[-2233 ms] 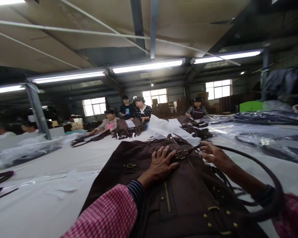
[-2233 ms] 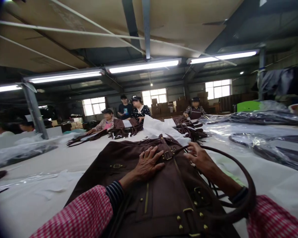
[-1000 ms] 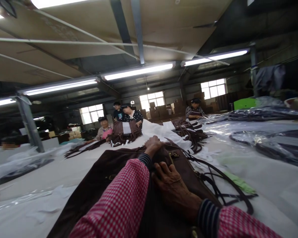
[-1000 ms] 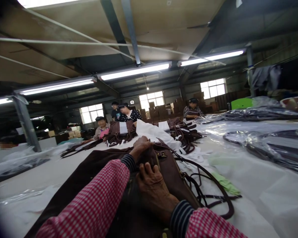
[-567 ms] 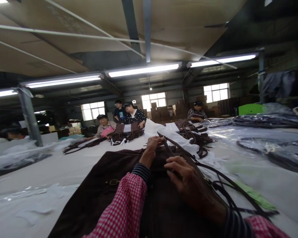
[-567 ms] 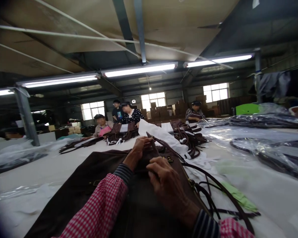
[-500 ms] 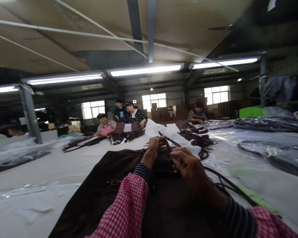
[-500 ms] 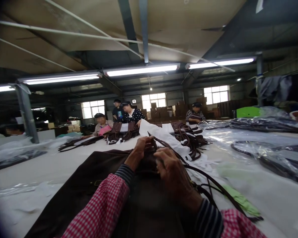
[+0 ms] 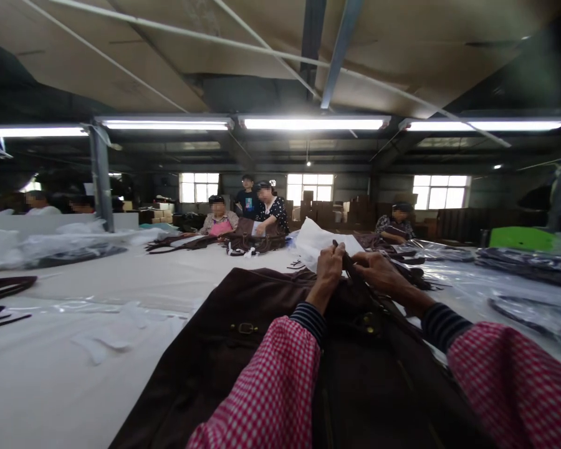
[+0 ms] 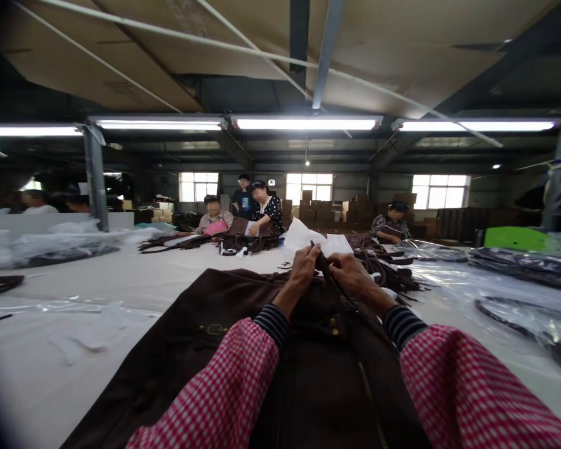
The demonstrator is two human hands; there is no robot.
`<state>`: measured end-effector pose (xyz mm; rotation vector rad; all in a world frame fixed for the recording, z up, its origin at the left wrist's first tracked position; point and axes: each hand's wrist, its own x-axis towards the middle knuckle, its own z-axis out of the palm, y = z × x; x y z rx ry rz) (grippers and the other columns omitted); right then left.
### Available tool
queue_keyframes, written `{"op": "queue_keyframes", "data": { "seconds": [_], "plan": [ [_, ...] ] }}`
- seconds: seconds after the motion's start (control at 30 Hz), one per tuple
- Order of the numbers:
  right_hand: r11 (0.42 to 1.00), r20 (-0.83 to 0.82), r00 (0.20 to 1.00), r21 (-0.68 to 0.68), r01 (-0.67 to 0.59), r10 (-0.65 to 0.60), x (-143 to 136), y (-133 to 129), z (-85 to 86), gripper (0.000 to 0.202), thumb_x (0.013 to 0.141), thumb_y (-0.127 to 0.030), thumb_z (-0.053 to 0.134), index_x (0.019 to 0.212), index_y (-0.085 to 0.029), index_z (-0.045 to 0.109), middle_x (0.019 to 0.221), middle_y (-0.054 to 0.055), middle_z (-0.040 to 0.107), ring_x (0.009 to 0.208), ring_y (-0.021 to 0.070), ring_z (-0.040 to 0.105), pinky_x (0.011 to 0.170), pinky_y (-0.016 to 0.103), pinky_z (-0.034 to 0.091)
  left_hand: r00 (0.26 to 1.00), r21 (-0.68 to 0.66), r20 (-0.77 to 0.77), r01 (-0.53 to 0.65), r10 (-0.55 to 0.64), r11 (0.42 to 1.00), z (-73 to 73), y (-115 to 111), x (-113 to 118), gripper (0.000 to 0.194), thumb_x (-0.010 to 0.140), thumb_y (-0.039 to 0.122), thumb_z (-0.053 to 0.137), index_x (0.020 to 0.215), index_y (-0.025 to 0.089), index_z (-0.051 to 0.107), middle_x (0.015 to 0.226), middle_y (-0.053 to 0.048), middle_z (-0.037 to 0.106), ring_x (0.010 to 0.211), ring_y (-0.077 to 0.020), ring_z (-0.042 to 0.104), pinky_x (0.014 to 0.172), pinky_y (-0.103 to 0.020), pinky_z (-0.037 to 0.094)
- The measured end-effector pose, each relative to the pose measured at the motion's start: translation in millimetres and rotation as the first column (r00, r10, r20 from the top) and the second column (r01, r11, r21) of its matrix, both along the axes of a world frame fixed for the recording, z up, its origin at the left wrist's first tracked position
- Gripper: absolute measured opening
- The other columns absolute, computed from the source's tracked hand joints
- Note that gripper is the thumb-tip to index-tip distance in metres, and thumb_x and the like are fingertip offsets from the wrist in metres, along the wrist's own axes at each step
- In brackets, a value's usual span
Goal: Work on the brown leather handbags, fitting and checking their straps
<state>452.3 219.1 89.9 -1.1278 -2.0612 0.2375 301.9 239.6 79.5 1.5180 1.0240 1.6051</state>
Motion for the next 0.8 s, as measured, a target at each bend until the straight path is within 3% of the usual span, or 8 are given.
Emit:
{"op": "queue_keyframes", "data": {
  "seconds": [0.13, 0.27, 0.4, 0.5, 0.6, 0.73, 0.8],
  "plan": [
    [0.981, 0.053, 0.985, 0.110, 0.160, -0.166, 7.3, 1.0, 0.3, 0.013, 0.080, -0.028, 0.057, 0.079, -0.018, 0.066, 0.074, 0.004, 0.069, 0.073, 0.0201, 0.062, 0.067, 0.030, 0.041, 0.998, 0.023, -0.024, -0.056, 0.057, 0.998, -2.9, 3.1, 1.9, 0.028, 0.083, 0.039, 0.067, 0.065, 0.019, 0.059, 0.066, -0.007, 0.064, 0.077, -0.0224, 0.063, 0.070, -0.028, 0.047],
    [0.990, 0.042, 0.995, 0.111, 0.088, -0.093, 14.3, -6.9, 0.9, 0.012, 0.086, -0.024, 0.052, 0.084, -0.019, 0.062, 0.070, 0.002, 0.068, 0.064, 0.0170, 0.060, 0.066, 0.028, 0.039, 0.996, 0.037, -0.014, -0.093, 0.094, 0.995, -2.2, 3.0, 3.7, 0.023, 0.082, 0.036, 0.067, 0.067, 0.020, 0.060, 0.068, -0.006, 0.065, 0.077, -0.0215, 0.062, 0.070, -0.028, 0.047],
    [0.986, 0.194, 0.977, 0.154, 0.059, -0.089, 31.7, -23.3, -0.4, 0.014, 0.086, -0.020, 0.051, 0.090, -0.019, 0.065, 0.064, 0.000, 0.060, 0.062, 0.0157, 0.053, 0.062, 0.027, 0.033, 0.995, 0.007, 0.031, -0.094, 0.094, 0.996, -1.5, 1.7, 5.7, 0.023, 0.085, 0.035, 0.060, 0.069, 0.019, 0.058, 0.067, -0.003, 0.062, 0.064, -0.0166, 0.057, 0.063, -0.026, 0.045],
    [0.995, 0.205, 0.974, -0.008, -0.095, 0.094, 50.7, -40.3, -4.6, 0.012, 0.082, -0.017, 0.051, 0.081, -0.018, 0.062, 0.062, -0.002, 0.054, 0.060, 0.0133, 0.049, 0.059, 0.025, 0.031, 0.992, -0.042, 0.086, -0.093, 0.097, 0.995, -1.9, 3.5, 8.0, 0.027, 0.085, 0.036, 0.058, 0.066, 0.018, 0.053, 0.061, 0.000, 0.055, 0.056, -0.0134, 0.051, 0.056, -0.024, 0.042],
    [0.969, 0.128, 0.966, -0.132, -0.209, 0.226, 67.5, -67.1, -8.8, 0.012, 0.082, -0.020, 0.051, 0.072, -0.018, 0.057, 0.061, -0.003, 0.050, 0.058, 0.0119, 0.046, 0.057, 0.024, 0.032, 0.986, -0.074, 0.124, -0.100, 0.109, 0.992, -2.9, 6.3, 9.0, 0.031, 0.081, 0.041, 0.064, 0.064, 0.018, 0.051, 0.057, 0.003, 0.050, 0.055, -0.0121, 0.049, 0.053, -0.023, 0.041],
    [0.862, 0.025, 0.923, -0.367, -0.349, 0.385, 85.4, -123.7, -17.1, 0.015, 0.084, -0.025, 0.053, 0.071, -0.019, 0.055, 0.063, -0.004, 0.049, 0.058, 0.0116, 0.045, 0.056, 0.024, 0.035, 0.975, -0.103, 0.169, -0.130, 0.146, 0.986, -4.0, 8.7, 7.1, 0.036, 0.076, 0.046, 0.069, 0.064, 0.018, 0.051, 0.056, 0.004, 0.047, 0.054, -0.0119, 0.048, 0.052, -0.023, 0.041],
    [0.809, -0.011, 0.917, -0.468, -0.357, 0.398, 92.9, -156.3, -24.1, 0.016, 0.086, -0.027, 0.053, 0.072, -0.020, 0.057, 0.064, -0.003, 0.050, 0.058, 0.0119, 0.045, 0.056, 0.024, 0.036, 0.971, -0.114, 0.184, -0.132, 0.152, 0.985, -4.5, 9.4, 6.5, 0.037, 0.077, 0.047, 0.069, 0.064, 0.018, 0.050, 0.055, 0.004, 0.047, 0.053, -0.0114, 0.048, 0.052, -0.023, 0.041]
  ]
}}
